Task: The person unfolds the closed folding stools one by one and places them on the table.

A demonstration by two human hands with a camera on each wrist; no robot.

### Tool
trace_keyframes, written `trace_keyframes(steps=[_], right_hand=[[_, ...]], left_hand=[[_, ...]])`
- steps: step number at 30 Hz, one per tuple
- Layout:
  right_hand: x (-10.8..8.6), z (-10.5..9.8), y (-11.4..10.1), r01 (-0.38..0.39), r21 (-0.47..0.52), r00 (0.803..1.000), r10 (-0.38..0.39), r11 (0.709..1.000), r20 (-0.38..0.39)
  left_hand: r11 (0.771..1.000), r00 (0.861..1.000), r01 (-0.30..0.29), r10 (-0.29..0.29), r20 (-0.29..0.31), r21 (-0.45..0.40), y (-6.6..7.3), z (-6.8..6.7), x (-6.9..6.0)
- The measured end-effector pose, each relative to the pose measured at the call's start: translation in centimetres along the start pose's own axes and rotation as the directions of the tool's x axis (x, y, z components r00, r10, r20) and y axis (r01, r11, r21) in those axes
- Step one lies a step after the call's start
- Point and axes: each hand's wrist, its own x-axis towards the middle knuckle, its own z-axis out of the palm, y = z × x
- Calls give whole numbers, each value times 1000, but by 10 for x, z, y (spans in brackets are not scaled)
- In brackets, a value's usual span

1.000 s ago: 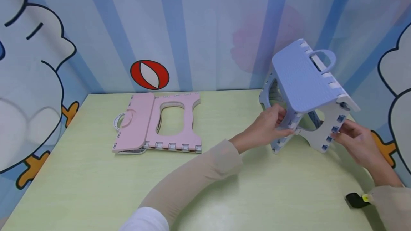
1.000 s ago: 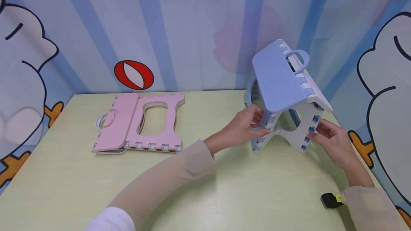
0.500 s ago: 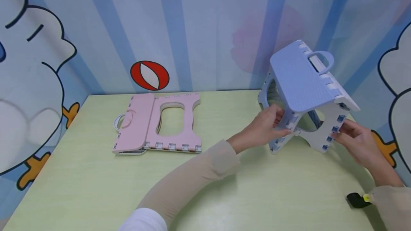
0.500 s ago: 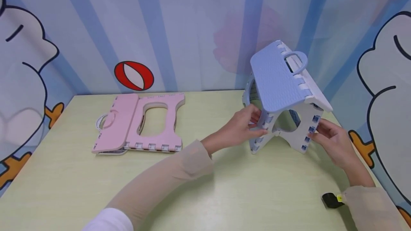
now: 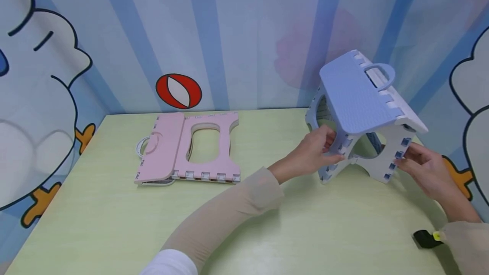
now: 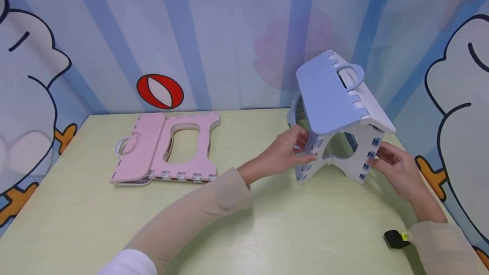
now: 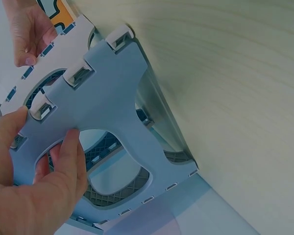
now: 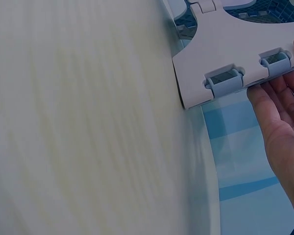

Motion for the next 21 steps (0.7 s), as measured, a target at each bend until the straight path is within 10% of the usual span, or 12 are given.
trace_keyframes(steps=[21], right_hand=[[0,2,2,-5,194,999,-3,981,43]], left_hand=[[1000,998,3,-2,-64,3,3,6,-3]])
